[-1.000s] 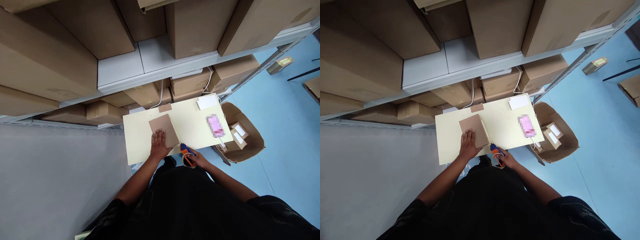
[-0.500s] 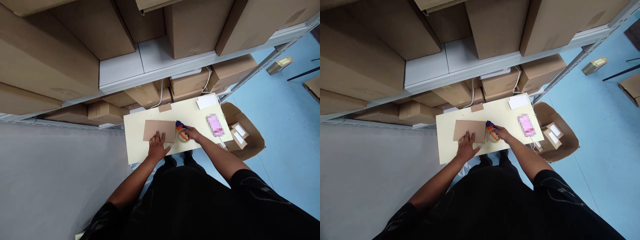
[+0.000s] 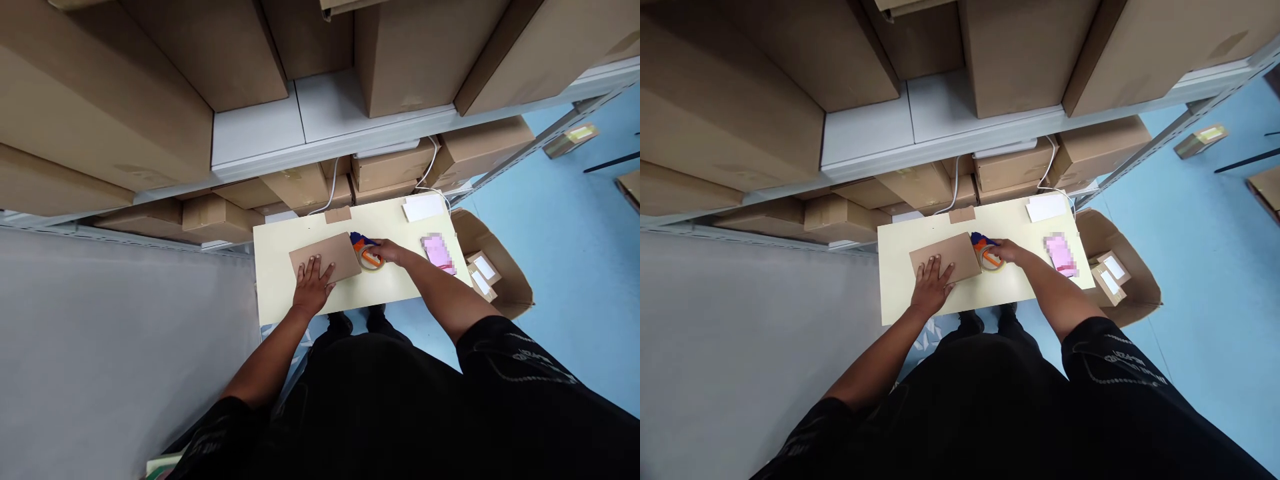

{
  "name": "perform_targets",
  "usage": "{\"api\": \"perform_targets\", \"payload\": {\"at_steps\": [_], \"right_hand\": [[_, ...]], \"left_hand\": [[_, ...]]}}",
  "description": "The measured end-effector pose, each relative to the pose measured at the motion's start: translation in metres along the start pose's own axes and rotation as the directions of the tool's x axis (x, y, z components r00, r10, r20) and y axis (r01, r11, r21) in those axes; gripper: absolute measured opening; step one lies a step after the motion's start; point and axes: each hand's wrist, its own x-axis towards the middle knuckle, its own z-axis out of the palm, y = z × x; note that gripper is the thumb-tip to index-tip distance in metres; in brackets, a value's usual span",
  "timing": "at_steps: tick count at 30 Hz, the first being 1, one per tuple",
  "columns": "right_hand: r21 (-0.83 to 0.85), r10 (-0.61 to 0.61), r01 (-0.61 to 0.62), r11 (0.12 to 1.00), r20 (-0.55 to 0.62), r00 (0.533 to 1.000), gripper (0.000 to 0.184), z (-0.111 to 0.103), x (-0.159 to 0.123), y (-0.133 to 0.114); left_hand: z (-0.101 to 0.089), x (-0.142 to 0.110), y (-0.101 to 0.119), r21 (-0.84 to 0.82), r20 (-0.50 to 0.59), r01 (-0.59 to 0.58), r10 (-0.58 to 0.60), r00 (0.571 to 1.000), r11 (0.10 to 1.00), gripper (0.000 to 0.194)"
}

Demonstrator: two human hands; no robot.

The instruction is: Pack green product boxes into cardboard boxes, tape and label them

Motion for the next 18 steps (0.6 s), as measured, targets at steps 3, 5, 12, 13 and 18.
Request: {"api": "perform_targets", "payload": {"at_steps": [3,5,12,13,18], "right_hand": [[0.124,-0.049,0.046,0.991,0.023,0.999,0.043,0.004,-0.012,0.019],[0.156,-0.058,0.057,0.986,0.002,0.998,0.047,0.007,-0.024,0.035],[0.179,0.077,-0.070,0.981,-0.032,0.997,0.052,0.035,-0.101,0.110],[0.201,0.072,-0.068,0.977,-0.011,0.997,0.052,0.044,-0.111,0.120],[0.256,0.010,0.011,0.967,-0.083,0.997,0.056,0.085,-0.121,0.130]], "left_hand": [[0.001,0.000,-0.001,-0.002,0.010,-0.011,0.011,1.000,1.000,0.060],[0.001,0.001,-0.003,-0.003,0.017,-0.013,0.013,1.000,1.000,0.060],[-0.001,0.003,0.001,-0.022,0.029,0.030,-0.029,0.999,0.999,0.061],[-0.001,0.003,0.004,-0.023,0.027,0.042,-0.041,0.999,0.999,0.061],[0.002,0.002,0.035,-0.035,0.011,0.123,-0.123,0.992,0.992,0.061]]}}
